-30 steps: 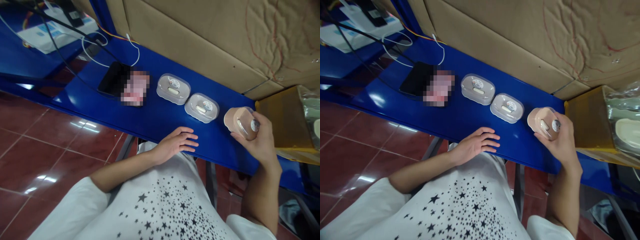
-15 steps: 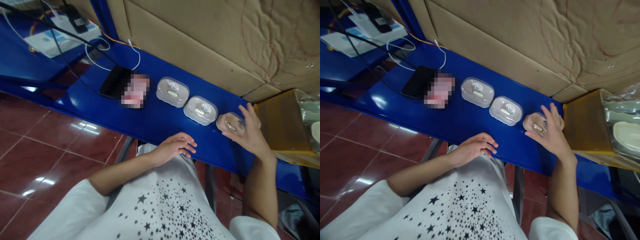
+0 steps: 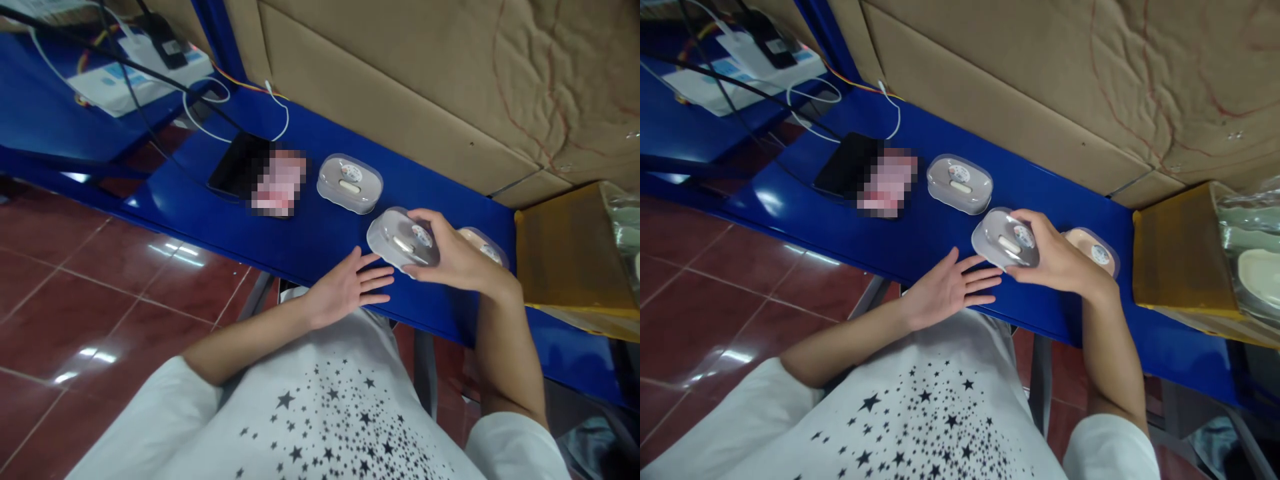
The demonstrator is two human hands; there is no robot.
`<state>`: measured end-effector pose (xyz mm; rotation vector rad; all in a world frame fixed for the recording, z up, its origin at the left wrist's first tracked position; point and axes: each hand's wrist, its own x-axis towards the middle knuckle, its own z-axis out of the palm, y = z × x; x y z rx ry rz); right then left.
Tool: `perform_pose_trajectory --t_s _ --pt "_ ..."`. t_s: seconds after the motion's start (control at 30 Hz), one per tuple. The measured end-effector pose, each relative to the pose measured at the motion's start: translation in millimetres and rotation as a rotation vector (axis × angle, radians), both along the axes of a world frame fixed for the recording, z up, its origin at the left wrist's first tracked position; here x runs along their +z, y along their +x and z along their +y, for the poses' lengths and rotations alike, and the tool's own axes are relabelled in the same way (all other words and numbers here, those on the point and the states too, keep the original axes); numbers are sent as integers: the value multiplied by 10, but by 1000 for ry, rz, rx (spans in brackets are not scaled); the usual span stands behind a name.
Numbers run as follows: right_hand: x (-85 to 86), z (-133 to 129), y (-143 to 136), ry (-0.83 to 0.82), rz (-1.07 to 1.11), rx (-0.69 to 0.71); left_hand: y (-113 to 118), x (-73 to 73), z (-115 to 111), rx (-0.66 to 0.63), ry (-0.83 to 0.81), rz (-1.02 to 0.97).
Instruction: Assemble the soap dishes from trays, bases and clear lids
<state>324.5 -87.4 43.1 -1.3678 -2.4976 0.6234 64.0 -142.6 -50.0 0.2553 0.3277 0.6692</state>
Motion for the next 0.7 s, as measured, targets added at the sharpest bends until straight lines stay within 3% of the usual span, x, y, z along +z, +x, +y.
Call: perform_pose_trajectory --t_s 0.1,0.17,0.37,0.53,0.7 --pt "100 -193 -122 -46 45 115 0 3 24 -14 25 -80" --pt "108 -149 -139 -13 59 131 -5 19 30 -6 14 -90" --pt "-94 492 218 108 -64 -180 3 16 17 31 -8 -69" --pt "-284 892 355 6 -272 -280 11 -12 12 44 -17 -63" --pt "-352 1011 356 -45 -311 -299 -1 36 11 51 -60 -35"
